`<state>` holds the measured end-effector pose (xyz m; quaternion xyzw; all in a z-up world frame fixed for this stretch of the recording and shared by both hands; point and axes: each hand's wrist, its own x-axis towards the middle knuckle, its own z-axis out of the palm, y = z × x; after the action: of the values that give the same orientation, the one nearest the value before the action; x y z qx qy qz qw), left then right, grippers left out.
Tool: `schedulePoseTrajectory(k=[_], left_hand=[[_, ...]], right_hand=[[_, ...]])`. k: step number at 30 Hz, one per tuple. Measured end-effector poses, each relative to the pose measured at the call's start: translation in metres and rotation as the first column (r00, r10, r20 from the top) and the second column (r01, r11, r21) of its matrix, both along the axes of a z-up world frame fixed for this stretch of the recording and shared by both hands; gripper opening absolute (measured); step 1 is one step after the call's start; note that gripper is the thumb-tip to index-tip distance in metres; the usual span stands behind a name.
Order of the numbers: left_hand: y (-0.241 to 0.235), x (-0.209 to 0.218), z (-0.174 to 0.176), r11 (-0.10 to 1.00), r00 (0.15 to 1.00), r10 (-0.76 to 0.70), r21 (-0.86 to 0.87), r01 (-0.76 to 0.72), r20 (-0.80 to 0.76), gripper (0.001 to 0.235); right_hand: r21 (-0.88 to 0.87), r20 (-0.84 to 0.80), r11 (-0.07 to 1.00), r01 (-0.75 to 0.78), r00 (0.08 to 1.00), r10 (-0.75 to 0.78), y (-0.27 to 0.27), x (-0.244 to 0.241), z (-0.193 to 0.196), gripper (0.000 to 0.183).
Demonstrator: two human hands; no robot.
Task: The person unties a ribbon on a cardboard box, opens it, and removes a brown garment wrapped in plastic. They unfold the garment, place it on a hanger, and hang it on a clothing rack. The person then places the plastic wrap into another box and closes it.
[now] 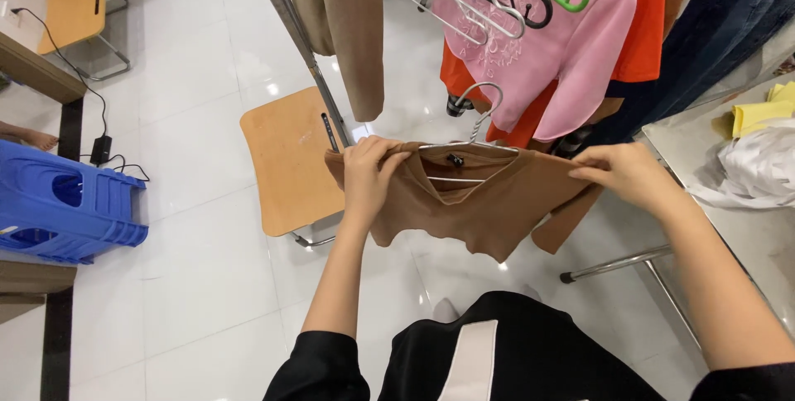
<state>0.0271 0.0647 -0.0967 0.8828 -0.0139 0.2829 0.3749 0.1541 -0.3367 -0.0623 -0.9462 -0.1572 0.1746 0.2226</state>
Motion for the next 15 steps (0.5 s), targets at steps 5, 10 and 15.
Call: schedulePoseTrajectory(k=[5,10,15], left_hand=[[0.018,0.001,0.001,0.999,0.999,0.043,-0.005,-0.043,-0.004,0.006],[0.025,0.003,0.006,0.998,0.999,0.039,-0.041,-0.039,0.0,0.004],[0.01,0.007,0.013,0.991,1.0,-0.011,-0.135,0.008,-0.027,0.005]], right_hand=[[0.041,0.063,0.998,0.057,0.996,-0.059,-0.026,0.013,-0.049,0.016],[0.164,0.082,0.984,0.073,0.993,-0.087,-0.016,0.005,-0.036,0.034],[0.235,0.215,0.942,-0.239,0.958,0.189,-0.002,0.009,-0.033,0.027]])
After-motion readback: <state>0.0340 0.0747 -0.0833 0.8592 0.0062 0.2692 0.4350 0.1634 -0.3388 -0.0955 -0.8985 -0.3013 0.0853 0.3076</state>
